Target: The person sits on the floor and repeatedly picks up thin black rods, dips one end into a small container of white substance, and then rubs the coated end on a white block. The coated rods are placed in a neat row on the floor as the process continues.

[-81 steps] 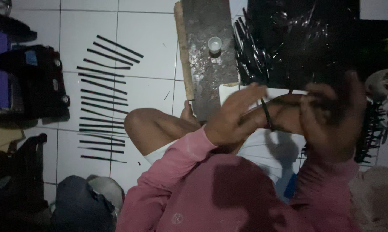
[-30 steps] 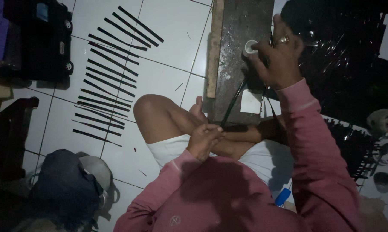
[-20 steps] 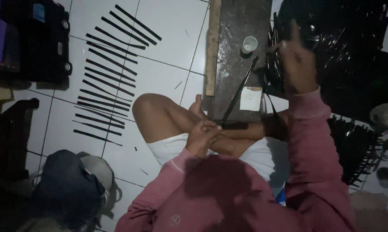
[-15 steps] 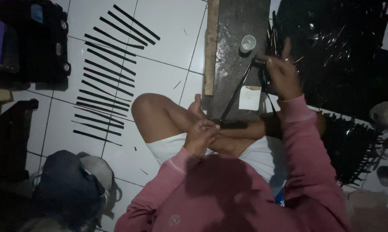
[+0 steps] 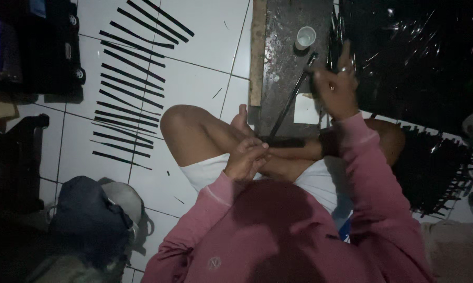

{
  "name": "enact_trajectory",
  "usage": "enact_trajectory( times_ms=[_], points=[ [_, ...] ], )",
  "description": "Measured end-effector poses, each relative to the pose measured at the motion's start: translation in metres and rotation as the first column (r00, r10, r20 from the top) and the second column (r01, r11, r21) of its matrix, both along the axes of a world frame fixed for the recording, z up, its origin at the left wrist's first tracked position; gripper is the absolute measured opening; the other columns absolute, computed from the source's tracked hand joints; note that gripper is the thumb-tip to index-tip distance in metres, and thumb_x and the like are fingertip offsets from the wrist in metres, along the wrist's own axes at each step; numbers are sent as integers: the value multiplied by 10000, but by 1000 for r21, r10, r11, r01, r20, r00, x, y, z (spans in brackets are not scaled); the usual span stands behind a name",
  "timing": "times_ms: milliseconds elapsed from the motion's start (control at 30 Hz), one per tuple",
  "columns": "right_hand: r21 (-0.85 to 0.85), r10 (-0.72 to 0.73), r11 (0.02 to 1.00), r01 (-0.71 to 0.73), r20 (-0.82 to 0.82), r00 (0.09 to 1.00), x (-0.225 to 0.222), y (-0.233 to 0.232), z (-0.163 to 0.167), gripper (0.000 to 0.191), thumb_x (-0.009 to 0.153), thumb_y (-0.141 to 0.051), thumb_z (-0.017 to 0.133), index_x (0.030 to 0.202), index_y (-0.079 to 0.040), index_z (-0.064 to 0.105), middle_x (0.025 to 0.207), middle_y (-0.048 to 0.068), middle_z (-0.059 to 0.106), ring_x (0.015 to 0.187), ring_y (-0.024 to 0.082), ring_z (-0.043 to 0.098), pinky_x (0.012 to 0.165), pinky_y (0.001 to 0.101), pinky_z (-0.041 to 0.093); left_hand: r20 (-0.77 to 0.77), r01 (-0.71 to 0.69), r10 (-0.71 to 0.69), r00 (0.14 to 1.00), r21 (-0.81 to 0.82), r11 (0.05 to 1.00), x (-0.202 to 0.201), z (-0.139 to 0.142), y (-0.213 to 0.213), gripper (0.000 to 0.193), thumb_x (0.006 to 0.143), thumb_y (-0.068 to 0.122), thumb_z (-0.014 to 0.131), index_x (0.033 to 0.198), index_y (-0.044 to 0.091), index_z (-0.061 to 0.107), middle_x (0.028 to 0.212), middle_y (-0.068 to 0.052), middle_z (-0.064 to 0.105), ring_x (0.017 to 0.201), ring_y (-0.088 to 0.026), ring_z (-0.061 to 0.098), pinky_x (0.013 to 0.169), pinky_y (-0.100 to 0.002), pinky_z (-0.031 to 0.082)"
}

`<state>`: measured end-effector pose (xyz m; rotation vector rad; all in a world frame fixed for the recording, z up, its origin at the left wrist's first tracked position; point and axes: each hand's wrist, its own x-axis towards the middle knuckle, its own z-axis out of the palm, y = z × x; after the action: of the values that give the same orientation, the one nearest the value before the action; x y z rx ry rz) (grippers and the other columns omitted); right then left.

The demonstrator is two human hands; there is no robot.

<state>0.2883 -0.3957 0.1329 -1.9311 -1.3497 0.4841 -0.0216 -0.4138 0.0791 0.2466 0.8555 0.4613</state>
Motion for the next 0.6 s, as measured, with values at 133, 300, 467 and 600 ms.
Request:
enact_trajectory(
  times_ms=[133, 300, 467, 600],
  points=[
    [-45, 109, 994, -102, 175, 979, -28, -25, 4, 283, 1082, -370, 564, 1245, -273, 774, 1743, 269, 144, 1596, 486, 153, 1224, 603, 103, -18, -22, 23, 1000, 27, 999, 1, -6, -2, 241, 920, -2, 713, 1109, 27, 567, 1032, -132, 685, 981, -234, 713, 876, -355, 601],
    [-109, 266, 964, -243, 359, 895, -83, -62, 23, 312, 1061, -415, 545, 1234, -346, 796, 1709, 270, 253, 1569, 500, 153, 1176, 664, 3, -79, 23, -19, 997, 48, 999, 2, 7, 5, 244, 919, 15, 704, 1117, 4, 561, 1040, -134, 686, 1014, -250, 725, 880, -337, 615],
    [-135, 326, 945, -297, 335, 884, -103, -75, 39, 280, 982, -434, 611, 1189, -350, 779, 1630, 251, 398, 1518, 472, 218, 1146, 691, 41, -239, 149, -113, 964, 139, 979, 2, 19, 6, 250, 1006, 42, 705, 1178, -54, 550, 1108, -272, 735, 753, -268, 579, 583, -361, 366],
    [-186, 279, 956, -226, 336, 900, -93, -75, 42, 334, 1073, -390, 596, 1355, -315, 758, 1621, 250, 430, 1587, 479, 214, 1188, 680, 30, -177, 70, -42, 983, 154, 986, 3, 16, -2, 261, 957, 54, 698, 1167, -18, 561, 1102, -201, 722, 931, -260, 678, 701, -313, 498]
  ],
)
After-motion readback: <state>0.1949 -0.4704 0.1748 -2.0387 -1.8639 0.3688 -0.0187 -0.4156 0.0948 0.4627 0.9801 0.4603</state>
